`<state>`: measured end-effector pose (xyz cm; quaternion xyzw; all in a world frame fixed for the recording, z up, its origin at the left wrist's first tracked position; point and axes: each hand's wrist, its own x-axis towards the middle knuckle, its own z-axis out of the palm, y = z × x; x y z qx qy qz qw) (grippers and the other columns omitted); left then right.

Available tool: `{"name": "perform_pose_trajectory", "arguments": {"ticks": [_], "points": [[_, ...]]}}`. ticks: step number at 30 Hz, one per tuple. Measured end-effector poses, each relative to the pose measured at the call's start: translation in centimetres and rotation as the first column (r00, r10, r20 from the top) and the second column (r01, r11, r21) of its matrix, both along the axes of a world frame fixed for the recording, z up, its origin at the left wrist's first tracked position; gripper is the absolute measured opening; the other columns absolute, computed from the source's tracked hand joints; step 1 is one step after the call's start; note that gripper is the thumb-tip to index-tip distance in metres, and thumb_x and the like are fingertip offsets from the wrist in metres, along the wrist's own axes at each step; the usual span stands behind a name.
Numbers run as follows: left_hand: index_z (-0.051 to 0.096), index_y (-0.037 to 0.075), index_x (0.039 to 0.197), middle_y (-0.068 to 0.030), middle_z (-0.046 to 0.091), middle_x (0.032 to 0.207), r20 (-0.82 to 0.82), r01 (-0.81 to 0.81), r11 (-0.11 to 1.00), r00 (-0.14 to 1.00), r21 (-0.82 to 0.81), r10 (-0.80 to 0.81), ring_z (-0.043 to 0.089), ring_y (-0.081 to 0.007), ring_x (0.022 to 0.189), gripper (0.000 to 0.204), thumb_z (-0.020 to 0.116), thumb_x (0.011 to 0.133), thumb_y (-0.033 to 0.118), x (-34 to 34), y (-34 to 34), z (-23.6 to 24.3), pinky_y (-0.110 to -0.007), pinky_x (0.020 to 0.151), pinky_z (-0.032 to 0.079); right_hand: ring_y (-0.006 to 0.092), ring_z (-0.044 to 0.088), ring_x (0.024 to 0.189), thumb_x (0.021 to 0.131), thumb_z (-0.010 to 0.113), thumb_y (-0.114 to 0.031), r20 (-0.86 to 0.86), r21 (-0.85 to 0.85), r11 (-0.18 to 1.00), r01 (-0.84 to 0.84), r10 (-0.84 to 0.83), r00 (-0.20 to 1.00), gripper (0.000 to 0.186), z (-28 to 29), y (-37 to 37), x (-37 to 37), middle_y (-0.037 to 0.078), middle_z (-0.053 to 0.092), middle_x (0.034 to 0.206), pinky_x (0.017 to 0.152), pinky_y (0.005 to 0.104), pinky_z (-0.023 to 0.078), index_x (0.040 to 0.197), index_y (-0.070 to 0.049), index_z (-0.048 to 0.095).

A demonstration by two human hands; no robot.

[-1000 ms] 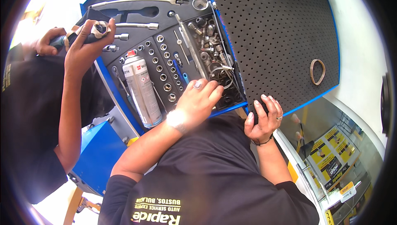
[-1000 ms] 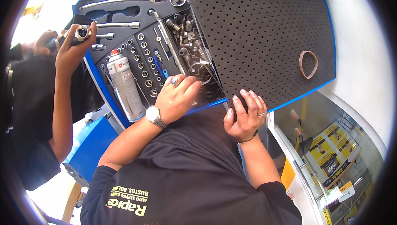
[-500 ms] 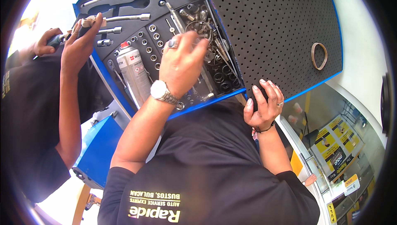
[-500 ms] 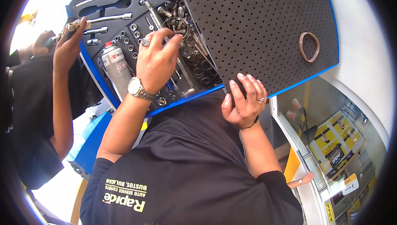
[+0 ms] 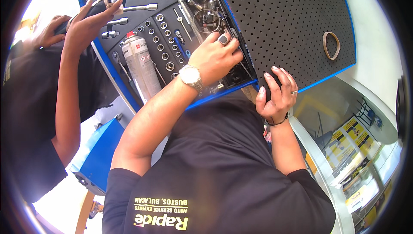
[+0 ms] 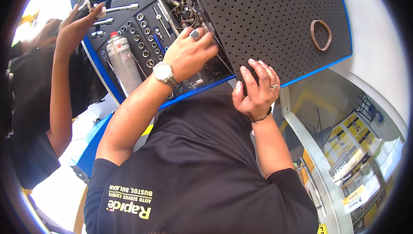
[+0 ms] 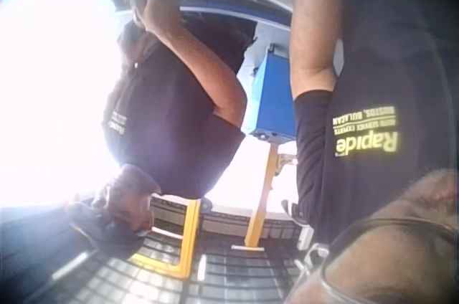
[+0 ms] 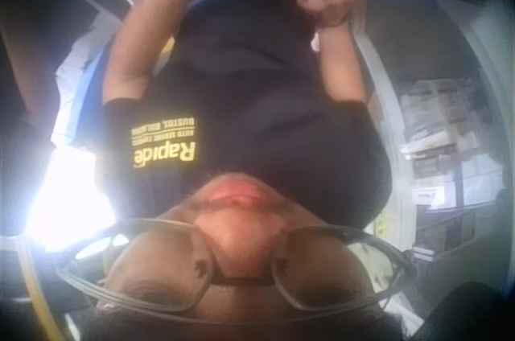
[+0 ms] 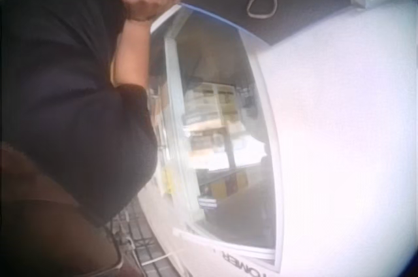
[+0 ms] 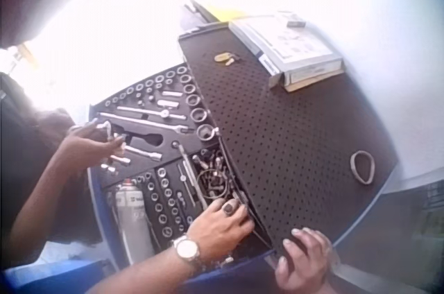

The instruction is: The person handles small metal parts and a bolt, wiping them with a cloth, then reaches under a lifted vehicle to work on the suspension area. The person moves to a tool chest, opens drawers, and selects tools before returning to the vehicle.

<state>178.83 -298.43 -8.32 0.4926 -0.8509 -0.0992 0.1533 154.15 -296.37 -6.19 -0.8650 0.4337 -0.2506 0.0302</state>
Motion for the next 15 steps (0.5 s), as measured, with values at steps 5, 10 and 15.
{"name": "perform_pose_trajectory", "arguments": {"ticks": [5,10,15], "points": [[0.065,0.01,0.097,-0.0057,0.06,0.109,-0.062,-0.087,0.994,0.995,-0.07,0.083,0.06,-0.0275,0.113,0.025,0.065,0.072,0.008,1.9,2.0,2.6,-0.043,0.096,0.05,0.0304,0.064,0.11,0.079,0.062,-0.022,0.009,0.007,1.0,0.004,-0.004,1.0,0.035,0.1,0.0,0.0,0.01,0.068,0.122,0.101,0.0448,0.047,0.109,-0.01,0.074],[0.066,0.011,0.096,-0.0057,0.065,0.112,0.002,-0.175,0.982,0.984,-0.077,0.175,0.06,-0.027,0.12,0.022,0.068,0.074,0.006,4.6,5.2,4.1,-0.045,0.1,0.049,0.0303,0.064,0.11,0.079,0.062,-0.022,0.008,-0.018,1.0,0.001,0.0,1.0,0.034,0.0,0.0,0.0,0.01,0.068,0.121,0.101,0.0443,0.047,0.109,-0.01,0.074],[0.065,0.009,0.095,-0.007,0.065,0.108,0.008,-0.207,0.977,0.978,-0.059,0.208,0.062,-0.0283,0.116,0.019,0.066,0.076,0.008,4.8,7.1,3.9,-0.045,0.098,0.05,0.0324,0.063,0.112,0.079,0.062,-0.019,0.019,-0.004,1.0,-0.021,0.021,1.0,0.034,0.1,0.0,-0.1,0.012,0.068,0.122,0.101,0.0448,0.048,0.11,-0.008,0.073]]}}
